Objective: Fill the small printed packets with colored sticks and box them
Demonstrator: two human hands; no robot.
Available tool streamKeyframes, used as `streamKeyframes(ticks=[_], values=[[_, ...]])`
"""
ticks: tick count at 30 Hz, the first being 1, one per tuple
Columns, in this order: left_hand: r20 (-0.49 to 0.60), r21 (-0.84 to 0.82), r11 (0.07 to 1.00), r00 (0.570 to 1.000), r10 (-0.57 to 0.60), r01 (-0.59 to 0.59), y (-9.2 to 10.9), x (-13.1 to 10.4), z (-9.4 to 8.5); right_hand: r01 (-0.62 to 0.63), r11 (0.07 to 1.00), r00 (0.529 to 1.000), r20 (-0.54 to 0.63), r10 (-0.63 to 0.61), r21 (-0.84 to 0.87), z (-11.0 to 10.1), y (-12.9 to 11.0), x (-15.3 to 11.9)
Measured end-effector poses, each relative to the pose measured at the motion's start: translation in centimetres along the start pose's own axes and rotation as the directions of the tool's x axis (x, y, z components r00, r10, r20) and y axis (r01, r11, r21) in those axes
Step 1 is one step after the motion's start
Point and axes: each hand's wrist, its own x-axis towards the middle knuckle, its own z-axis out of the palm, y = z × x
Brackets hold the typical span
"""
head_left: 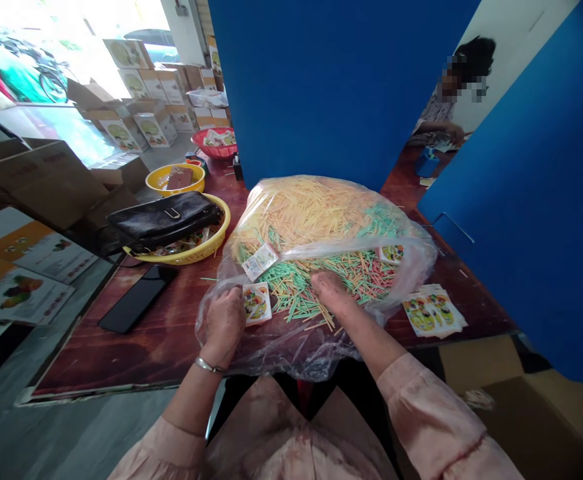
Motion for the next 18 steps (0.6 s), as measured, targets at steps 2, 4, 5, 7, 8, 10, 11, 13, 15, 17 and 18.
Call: streamKeyframes(ticks=[2,4,5,7,8,10,11,13,15,17,18], values=[[0.018,0.019,1.0,1.0,-0.008,0.008,-0.2,-0.3,-0.2,0.015,1.0,1.0,-0.007,-0.015,-0.005,0.0,0.3,-0.4],[0.018,-0.027,0.999,0.999,-0.034,0.035,-0.4,-0.6,-0.4,0.033,0.999,0.999,-0.01,-0.033,-0.007,0.1,0.7,-0.8],[0.018,-0.095,0.994,0.998,-0.057,0.059,-0.5,-0.7,-0.5,0.044,0.999,0.999,-0.006,-0.044,-0.006,0.1,0.8,-0.9],[0.06,-0.327,0.936,0.991,-0.119,0.132,-0.5,-1.0,-0.6,0.067,0.998,0.998,0.013,-0.066,-0.003,0.1,1.0,-1.0],[0.111,-0.479,0.858,0.982,-0.151,0.186,-0.3,-1.0,-0.7,0.077,0.997,0.997,0.029,-0.077,0.0,0.1,1.0,-1.0],[0.237,-0.737,0.605,0.953,-0.188,0.302,0.2,-1.2,-0.8,0.089,0.996,0.994,0.069,-0.09,0.008,-0.1,1.0,-0.8],[0.294,-0.812,0.466,0.937,-0.191,0.35,0.6,-1.2,-0.9,0.09,0.996,0.992,0.085,-0.091,0.013,-0.2,0.9,-0.6],[0.381,-0.87,0.257,0.905,-0.191,0.421,1.6,-1.5,-1.1,0.082,0.996,0.99,0.111,-0.084,0.022,-0.3,0.8,-0.3],[0.46,-0.865,0.136,0.872,-0.167,0.483,2.7,-1.9,-1.1,0.061,0.998,0.99,0.126,-0.063,0.026,-0.4,0.5,0.1],[0.526,-0.843,0.055,0.841,-0.126,0.535,3.7,-2.4,-0.7,0.037,0.999,0.99,0.132,-0.04,0.027,-0.3,0.2,0.4],[0.55,-0.831,0.031,0.829,-0.102,0.556,4.1,-2.7,-0.5,0.026,0.999,0.991,0.129,-0.03,0.029,-0.2,0.0,0.5]])
